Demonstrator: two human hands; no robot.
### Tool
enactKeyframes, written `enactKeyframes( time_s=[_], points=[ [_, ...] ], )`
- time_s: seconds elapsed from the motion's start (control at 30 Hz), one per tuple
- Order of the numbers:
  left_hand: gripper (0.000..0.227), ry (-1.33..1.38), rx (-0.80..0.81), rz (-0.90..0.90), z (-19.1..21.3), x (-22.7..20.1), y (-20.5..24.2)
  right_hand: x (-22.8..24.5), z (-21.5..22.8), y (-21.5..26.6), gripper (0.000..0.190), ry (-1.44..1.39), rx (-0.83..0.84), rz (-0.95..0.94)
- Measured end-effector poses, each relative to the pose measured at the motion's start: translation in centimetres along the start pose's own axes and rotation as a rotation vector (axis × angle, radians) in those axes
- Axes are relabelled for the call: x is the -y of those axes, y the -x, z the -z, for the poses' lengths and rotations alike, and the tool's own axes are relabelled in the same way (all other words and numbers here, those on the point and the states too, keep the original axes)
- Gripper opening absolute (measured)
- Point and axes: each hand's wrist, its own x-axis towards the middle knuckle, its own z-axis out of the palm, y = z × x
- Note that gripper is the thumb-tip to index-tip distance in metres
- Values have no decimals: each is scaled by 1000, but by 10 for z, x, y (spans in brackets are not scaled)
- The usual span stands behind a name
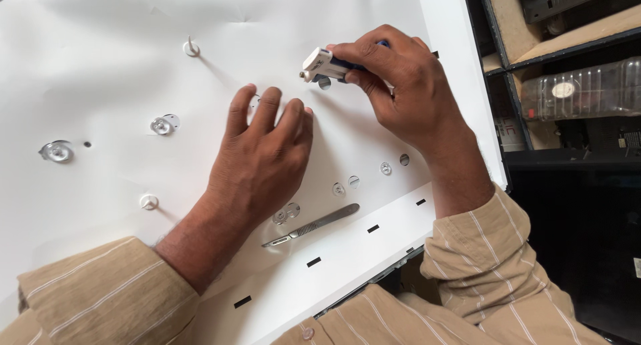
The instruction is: The person uses a caliper to measure holes on a white perforated panel and then uses tweezers to insert small clear plastic pieces into the holes. The task involves precise placement of components on the panel.
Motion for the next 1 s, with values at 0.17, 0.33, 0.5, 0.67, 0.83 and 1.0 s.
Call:
enactKeyframes(
  time_s=[0.17, 0.33, 0.5, 0.67, 0.83, 1.0],
  points=[
    [24, 30, 6, 21, 2, 0, 0, 0, -2, 1, 29, 46, 15, -6],
    [23, 43, 10, 30, 4, 0, -1, -2, -3, 3, 28, 37, 17, 4],
    [24, 49, 10, 32, 5, 1, -1, -4, -4, 3, 28, -31, 31, -17],
    [23, 38, 19, 31, 4, 0, -2, 2, -3, 2, 28, 105, 20, -2],
    [20, 16, -5, 23, 2, 1, 1, 8, -4, -3, 22, 180, 24, 46],
    [19, 17, -43, 33, 3, 1, 0, 19, -3, -4, 23, 279, 57, 60]
  ],
)
